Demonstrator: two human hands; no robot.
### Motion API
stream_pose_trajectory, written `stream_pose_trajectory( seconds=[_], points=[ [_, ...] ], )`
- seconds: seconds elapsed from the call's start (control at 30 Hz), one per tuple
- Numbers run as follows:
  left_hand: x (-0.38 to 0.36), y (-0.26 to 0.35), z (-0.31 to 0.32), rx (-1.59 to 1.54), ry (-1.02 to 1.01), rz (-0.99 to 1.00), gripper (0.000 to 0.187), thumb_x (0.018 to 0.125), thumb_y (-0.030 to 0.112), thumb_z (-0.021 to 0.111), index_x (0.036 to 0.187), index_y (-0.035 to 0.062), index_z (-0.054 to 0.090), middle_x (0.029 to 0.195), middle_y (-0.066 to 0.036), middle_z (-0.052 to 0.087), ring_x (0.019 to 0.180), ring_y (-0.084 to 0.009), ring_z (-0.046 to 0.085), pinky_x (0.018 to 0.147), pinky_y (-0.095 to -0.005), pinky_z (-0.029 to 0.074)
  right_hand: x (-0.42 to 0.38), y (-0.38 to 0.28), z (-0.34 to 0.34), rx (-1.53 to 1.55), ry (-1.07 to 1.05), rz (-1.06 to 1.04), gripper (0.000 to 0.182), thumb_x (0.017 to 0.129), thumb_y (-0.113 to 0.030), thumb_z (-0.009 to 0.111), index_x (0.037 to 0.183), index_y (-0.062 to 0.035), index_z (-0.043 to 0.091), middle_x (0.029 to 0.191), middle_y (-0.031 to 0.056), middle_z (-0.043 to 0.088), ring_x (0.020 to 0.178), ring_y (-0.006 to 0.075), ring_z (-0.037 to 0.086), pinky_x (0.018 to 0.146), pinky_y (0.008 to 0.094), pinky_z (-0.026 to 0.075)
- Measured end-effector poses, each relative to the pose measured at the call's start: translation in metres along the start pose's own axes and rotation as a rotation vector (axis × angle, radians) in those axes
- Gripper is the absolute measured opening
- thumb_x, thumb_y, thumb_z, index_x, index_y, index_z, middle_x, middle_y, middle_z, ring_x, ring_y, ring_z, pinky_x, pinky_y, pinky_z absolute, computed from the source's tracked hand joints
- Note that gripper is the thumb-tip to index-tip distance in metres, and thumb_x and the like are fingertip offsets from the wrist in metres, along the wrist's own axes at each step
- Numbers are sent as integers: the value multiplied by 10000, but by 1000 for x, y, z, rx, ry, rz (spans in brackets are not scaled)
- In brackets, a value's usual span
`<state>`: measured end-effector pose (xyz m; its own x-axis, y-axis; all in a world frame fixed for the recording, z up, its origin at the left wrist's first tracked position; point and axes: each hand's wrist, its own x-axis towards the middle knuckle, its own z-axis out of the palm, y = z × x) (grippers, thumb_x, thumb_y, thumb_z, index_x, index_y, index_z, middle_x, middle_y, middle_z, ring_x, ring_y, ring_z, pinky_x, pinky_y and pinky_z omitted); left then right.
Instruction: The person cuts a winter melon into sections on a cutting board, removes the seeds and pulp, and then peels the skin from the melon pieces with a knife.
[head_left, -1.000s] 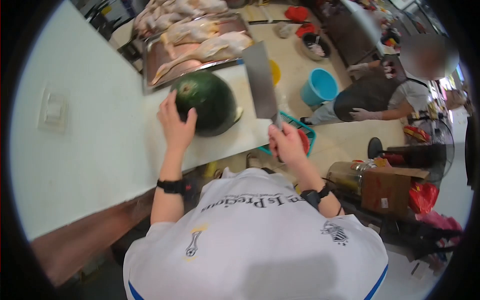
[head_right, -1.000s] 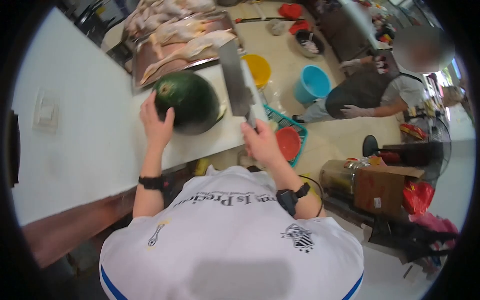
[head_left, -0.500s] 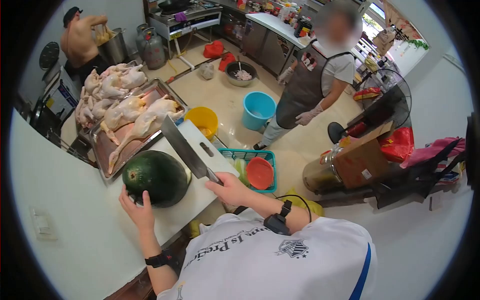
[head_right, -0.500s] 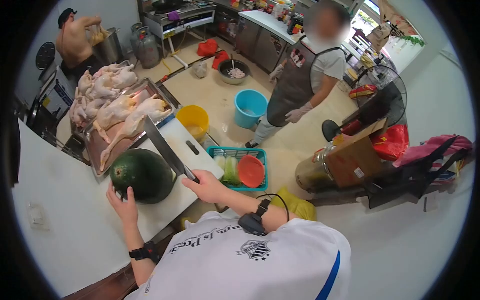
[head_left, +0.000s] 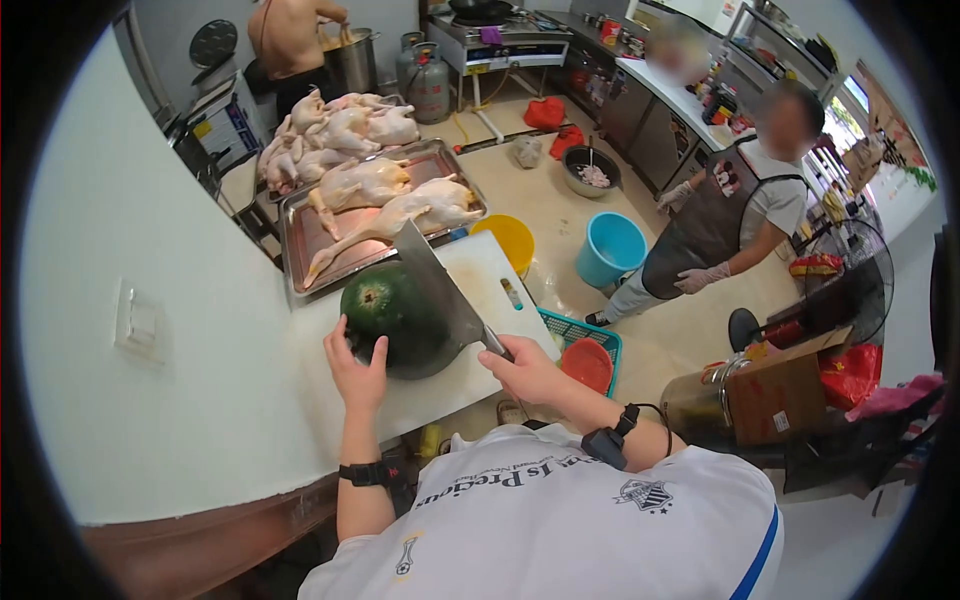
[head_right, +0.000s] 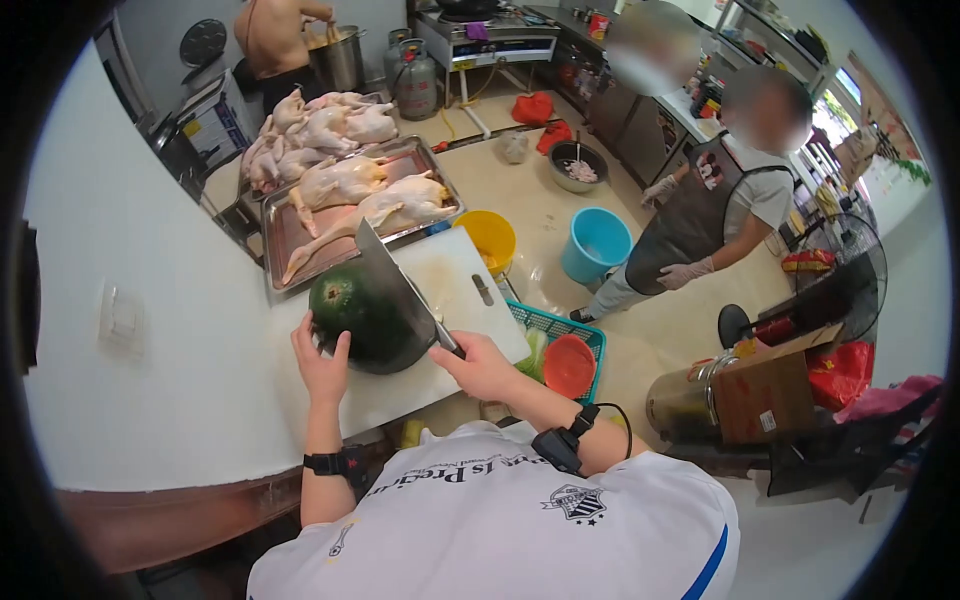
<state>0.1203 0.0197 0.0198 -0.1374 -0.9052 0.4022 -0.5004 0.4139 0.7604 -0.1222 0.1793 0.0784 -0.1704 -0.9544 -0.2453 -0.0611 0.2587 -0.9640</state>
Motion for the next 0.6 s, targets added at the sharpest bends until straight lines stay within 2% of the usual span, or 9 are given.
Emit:
stream_pose_trajectory(
  seconds=[0.17, 0.23, 0.4, 0.47, 0.53, 0.6],
  points=[
    [-2, 5, -1, -11, -17, -79, 690, 838, 247, 806, 1415, 32, 495, 1226, -152, 533, 1132, -332, 568, 979, -421, 476, 9, -16, 9, -116, -13, -22, 332, 1003, -329, 648, 888, -17, 626, 634, -14, 520, 556, 76, 470, 505, 289, 411],
    [-5, -2, -1, 35, 17, 26, 684, 840, 252, 805, 1414, 37, 500, 1222, -151, 539, 1122, -331, 577, 963, -419, 488, 15, -17, 12, -98, -61, -2, 334, 999, -328, 652, 899, -10, 630, 636, -8, 529, 565, 78, 477, 509, 294, 416],
    [-6, 0, 0, 4, 16, 6, 678, 842, 254, 806, 1411, 41, 505, 1212, -155, 548, 1123, -332, 576, 957, -420, 489, 18, -36, 19, -135, -72, -69, 345, 986, -330, 665, 943, 12, 649, 649, 10, 555, 598, 89, 506, 535, 309, 439],
    [-7, 1, 0, -4, 24, -14, 689, 843, 259, 808, 1419, 40, 503, 1221, -156, 548, 1129, -338, 575, 950, -417, 493, 18, -44, 24, -182, -91, -73, 366, 970, -341, 678, 955, 24, 659, 669, 29, 584, 631, 101, 526, 573, 316, 460],
    [-8, 5, -1, -49, -1, -55, 688, 842, 230, 813, 1425, 41, 503, 1243, -148, 544, 1160, -331, 571, 962, -417, 495, 16, -50, 26, -203, -97, -134, 384, 953, -353, 687, 938, 31, 676, 706, 81, 640, 646, 148, 572, 608, 349, 486],
    [-10, 4, 1, -154, -10, -110, 675, 852, 195, 811, 1429, 41, 495, 1282, -141, 526, 1205, -319, 561, 989, -427, 493, 12, -55, 26, -226, -38, -124, 395, 946, -358, 692, 925, 36, 677, 720, 111, 661, 647, 175, 592, 620, 364, 495]
  ],
)
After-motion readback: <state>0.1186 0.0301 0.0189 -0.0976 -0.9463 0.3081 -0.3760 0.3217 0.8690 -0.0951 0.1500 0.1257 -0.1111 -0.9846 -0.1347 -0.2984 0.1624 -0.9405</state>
